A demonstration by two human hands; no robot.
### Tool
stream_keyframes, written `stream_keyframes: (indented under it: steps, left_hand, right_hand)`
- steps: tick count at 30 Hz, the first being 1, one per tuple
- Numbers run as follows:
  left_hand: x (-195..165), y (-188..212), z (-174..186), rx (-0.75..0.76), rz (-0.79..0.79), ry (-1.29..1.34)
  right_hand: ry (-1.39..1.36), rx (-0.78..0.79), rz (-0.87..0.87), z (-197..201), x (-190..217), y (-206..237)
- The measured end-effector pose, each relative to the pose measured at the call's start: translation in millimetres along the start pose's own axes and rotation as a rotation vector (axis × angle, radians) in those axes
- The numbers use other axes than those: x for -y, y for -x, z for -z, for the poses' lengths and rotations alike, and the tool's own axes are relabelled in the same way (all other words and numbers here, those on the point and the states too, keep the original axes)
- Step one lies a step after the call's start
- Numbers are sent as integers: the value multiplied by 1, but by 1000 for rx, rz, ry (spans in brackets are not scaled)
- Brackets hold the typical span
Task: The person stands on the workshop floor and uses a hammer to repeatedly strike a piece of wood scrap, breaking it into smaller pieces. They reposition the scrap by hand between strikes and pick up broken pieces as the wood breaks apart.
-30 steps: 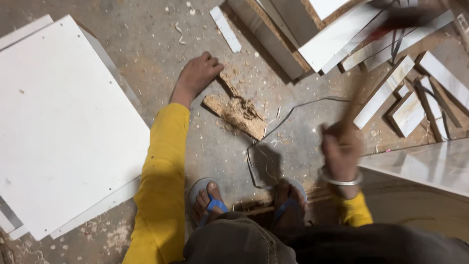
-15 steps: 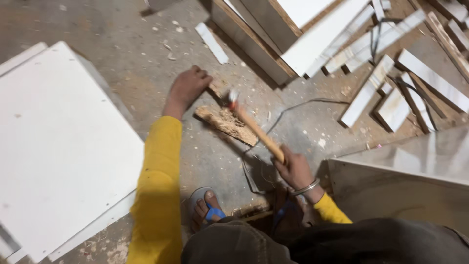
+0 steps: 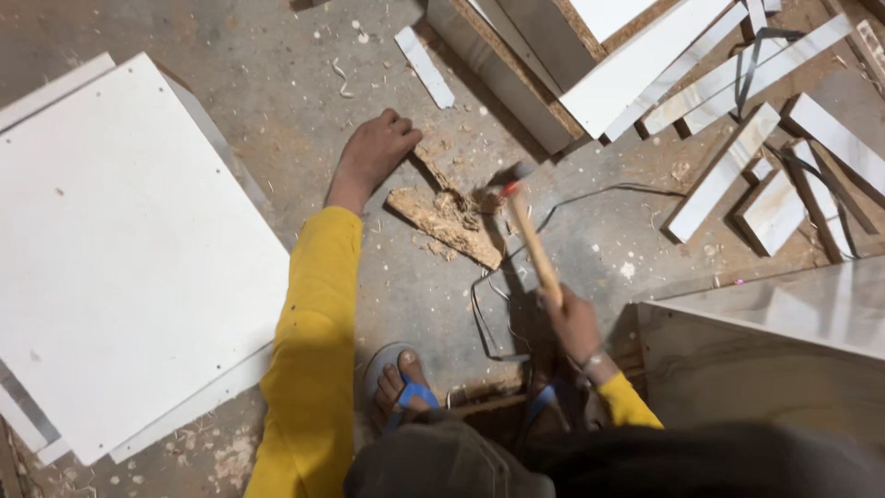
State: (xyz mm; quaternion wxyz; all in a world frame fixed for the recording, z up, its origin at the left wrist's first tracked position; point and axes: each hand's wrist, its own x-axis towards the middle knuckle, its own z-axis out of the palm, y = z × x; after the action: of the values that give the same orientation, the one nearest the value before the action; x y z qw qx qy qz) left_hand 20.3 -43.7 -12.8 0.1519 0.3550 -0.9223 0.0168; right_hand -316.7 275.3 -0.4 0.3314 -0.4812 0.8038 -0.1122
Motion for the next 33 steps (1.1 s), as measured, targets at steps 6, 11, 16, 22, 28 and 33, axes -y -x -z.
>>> stream_keyframes:
  steps: [6, 11, 16, 22, 28, 33]
  left_hand:
    - [-4, 1, 5, -59, 14, 5]
    - [-5, 1, 10, -53, 28, 69]
    - [-4, -1, 14, -44, 38, 136]
    - [-17, -3, 21, -63, 198, 302]
    - [-31, -11, 28, 36, 240, 457]
    - [-30, -12, 30, 38, 165, 381]
  right_hand:
    - [-419, -314, 459, 126, 50, 13]
    - [-575, -536, 781, 100, 44, 3]
    - [334, -35, 153, 7, 19, 7]
    - [-79, 12, 74, 64, 56, 34]
    - [-685, -283, 698, 83, 69, 27]
    - [89, -207, 471, 44, 44, -7]
